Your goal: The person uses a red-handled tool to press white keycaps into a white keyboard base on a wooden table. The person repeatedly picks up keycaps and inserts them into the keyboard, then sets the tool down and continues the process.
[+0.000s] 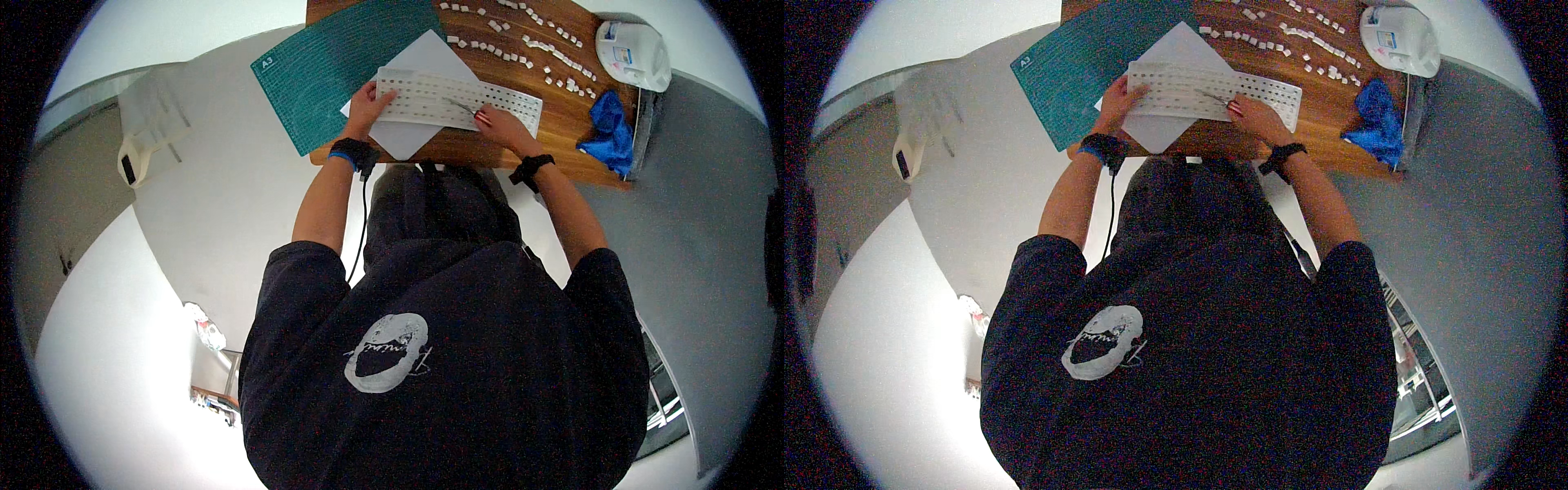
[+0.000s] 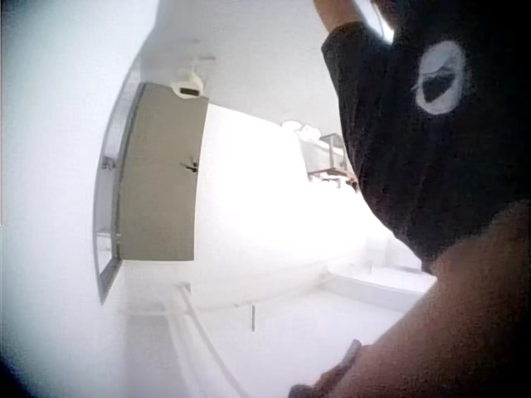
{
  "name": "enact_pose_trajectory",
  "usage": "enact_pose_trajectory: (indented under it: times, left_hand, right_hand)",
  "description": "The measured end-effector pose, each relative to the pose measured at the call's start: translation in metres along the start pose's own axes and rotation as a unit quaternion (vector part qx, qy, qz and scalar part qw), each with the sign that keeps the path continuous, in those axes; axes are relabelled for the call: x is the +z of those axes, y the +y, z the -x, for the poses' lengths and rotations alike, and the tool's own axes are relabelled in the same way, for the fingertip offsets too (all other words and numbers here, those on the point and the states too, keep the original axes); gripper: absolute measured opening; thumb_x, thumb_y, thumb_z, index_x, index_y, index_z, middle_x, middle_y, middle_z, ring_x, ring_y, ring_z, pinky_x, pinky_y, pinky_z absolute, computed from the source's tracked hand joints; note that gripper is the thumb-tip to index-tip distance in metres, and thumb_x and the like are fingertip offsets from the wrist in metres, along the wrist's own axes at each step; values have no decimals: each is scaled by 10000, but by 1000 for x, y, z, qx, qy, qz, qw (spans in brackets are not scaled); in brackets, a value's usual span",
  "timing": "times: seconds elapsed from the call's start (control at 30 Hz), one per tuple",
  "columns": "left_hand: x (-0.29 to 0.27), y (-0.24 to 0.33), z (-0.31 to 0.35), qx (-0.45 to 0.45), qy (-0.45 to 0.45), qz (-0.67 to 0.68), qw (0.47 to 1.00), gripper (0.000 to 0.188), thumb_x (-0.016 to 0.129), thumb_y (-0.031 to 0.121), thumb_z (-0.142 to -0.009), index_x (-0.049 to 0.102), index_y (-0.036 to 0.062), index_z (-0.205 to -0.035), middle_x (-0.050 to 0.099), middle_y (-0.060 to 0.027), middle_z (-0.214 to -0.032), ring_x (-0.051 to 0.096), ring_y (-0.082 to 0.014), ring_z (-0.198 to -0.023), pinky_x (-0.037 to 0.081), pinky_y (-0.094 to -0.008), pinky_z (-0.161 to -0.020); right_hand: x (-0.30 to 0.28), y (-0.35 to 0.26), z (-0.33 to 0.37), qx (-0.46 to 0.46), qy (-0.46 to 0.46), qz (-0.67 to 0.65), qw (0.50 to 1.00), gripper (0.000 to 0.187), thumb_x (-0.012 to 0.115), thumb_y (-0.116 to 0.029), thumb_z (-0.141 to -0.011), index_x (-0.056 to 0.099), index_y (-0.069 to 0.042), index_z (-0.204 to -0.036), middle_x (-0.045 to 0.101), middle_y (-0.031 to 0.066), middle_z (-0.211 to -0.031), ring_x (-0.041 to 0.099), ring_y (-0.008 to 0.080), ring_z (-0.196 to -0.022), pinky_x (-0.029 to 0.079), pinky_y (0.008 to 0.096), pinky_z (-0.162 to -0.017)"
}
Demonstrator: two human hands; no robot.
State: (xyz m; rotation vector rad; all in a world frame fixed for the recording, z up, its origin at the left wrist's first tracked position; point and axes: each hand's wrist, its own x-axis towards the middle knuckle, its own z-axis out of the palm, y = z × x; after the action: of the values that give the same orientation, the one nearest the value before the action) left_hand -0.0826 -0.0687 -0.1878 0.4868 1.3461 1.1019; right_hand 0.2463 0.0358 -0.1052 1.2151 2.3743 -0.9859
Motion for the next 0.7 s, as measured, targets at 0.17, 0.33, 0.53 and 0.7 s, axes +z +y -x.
enact_pose_trajectory:
  times: [0.17,0.33,0.53,0.7]
  left_hand:
    - [6,12,-1,-20,15,-29,999,438,767,127,-857,582,-15,-1228,697,-94,-1112,671,-159,-965,544,-306,-850]
    - [-4,1,-5,-23,-1,2,1000,434,758,126,-868,570,-9,-1236,694,-92,-1125,670,-167,-978,541,-310,-865]
    - [-1,0,-2,-22,-21,29,999,453,762,136,-872,546,6,-1248,668,-100,-1167,631,-167,-1054,507,-333,-933]
    - [-4,0,-4,-23,-37,8,999,521,759,154,-878,481,11,-1294,623,-105,-1235,593,-179,-1119,475,-351,-982]
  right_hand:
    - [9,38,29,99,-17,-14,995,333,566,-383,-956,568,-86,-1105,685,225,-944,658,450,-883,531,541,-755]
    - [-4,36,44,151,-16,1,988,366,553,-417,-959,592,-88,-1114,692,236,-965,664,450,-912,535,550,-774]
    - [3,34,43,152,-14,-31,988,380,525,-432,-971,609,-89,-1110,693,231,-973,663,448,-914,536,538,-791]
    - [17,44,42,126,23,-46,991,409,523,-446,-969,606,-68,-1100,689,240,-963,664,441,-910,531,540,-782]
